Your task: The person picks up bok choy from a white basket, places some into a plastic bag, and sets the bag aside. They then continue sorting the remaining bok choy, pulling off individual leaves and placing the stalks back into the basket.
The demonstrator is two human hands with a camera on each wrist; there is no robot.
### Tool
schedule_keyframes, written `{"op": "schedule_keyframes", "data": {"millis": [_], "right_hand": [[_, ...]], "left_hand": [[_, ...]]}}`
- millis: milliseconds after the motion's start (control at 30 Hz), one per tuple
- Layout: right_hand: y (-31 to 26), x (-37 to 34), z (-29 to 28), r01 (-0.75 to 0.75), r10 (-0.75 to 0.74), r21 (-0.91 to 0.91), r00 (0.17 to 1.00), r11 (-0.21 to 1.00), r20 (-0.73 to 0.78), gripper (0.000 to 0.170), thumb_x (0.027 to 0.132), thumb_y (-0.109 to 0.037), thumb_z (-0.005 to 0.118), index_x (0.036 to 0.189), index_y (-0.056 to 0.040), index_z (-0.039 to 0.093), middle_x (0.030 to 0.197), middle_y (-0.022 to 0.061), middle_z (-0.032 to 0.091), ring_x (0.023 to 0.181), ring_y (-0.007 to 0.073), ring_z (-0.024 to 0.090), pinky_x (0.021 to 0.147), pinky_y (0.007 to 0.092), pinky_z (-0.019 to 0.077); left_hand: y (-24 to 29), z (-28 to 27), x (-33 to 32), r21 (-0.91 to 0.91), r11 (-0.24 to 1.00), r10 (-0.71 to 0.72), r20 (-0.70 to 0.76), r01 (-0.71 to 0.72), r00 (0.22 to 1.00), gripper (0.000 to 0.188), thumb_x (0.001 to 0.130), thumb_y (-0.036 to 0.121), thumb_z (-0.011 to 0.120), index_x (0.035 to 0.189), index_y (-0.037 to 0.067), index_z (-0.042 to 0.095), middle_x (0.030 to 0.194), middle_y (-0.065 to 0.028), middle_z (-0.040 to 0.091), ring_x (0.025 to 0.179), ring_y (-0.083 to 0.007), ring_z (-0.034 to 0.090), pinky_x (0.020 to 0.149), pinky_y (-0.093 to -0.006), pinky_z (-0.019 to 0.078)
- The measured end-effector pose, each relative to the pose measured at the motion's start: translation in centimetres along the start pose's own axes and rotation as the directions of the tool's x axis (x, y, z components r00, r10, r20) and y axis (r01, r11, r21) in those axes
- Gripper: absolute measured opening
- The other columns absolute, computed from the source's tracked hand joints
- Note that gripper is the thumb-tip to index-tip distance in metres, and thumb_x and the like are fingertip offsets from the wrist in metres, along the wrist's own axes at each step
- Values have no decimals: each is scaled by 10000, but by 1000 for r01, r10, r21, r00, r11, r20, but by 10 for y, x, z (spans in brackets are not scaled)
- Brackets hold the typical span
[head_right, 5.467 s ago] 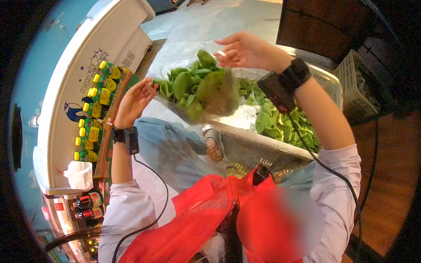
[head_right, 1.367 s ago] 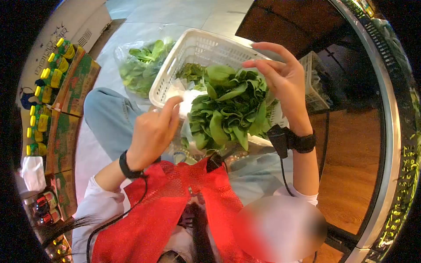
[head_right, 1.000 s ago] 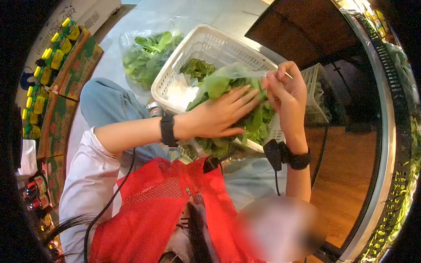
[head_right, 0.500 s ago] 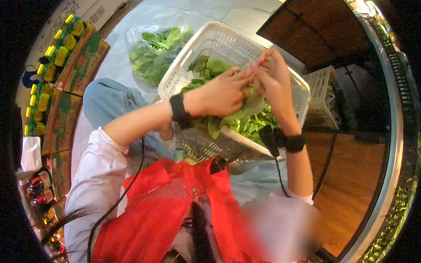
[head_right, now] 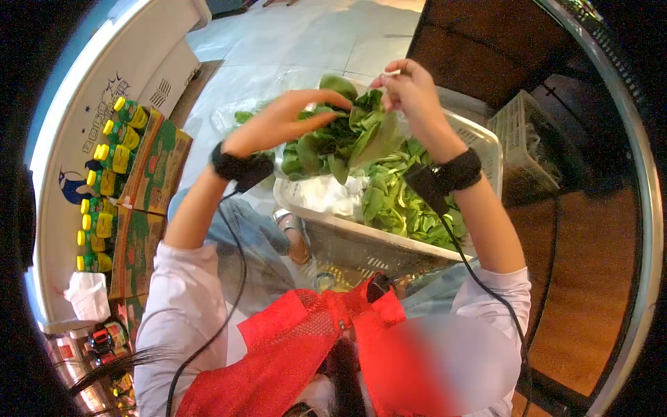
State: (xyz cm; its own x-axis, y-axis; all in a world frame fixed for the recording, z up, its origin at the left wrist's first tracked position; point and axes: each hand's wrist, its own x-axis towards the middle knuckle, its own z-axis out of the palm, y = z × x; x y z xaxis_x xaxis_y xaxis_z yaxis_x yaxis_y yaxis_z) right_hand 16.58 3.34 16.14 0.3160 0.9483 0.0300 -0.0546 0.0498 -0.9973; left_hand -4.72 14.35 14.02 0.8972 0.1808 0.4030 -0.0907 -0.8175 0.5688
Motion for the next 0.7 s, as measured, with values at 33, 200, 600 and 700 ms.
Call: {"op": "schedule_keyframes", "data": {"millis": [33,200,600,700], "right_hand": [[-11,6,-7,34,-34,11,999,999,4,169,880,-42,512,1022,-35,420,871,126,614,527,97,468,481,213,376],[-90,18,-2,80,-82,-24,994,996,-71,174,833,-20,583,972,-71,492,875,94,612,569,89,494,500,195,404],[-174,-72,-81,204,-221,-88,932,975,-287,283,829,16,525,1077,-41,402,942,186,621,589,139,536,510,220,407],[-180,-86,-108,236,-268,-132,900,963,-343,301,816,23,529,1083,-40,405,962,196,626,583,137,541,497,216,398]], "left_hand": [[3,-13,-11,121,993,31,-226,-4,974,305,892,222,556,1109,8,570,1030,-182,609,948,-288,586,823,-364,450],[-31,-22,-27,124,758,-625,-139,640,768,667,829,608,498,653,-27,602,571,-219,545,528,-335,539,508,-442,395],[44,-9,63,-212,891,-305,375,401,875,371,793,370,646,667,22,674,658,-24,662,602,-135,577,594,-282,457],[57,14,81,-149,923,-269,407,355,873,366,802,397,657,797,31,674,731,-36,671,651,-135,580,619,-278,455]]}}
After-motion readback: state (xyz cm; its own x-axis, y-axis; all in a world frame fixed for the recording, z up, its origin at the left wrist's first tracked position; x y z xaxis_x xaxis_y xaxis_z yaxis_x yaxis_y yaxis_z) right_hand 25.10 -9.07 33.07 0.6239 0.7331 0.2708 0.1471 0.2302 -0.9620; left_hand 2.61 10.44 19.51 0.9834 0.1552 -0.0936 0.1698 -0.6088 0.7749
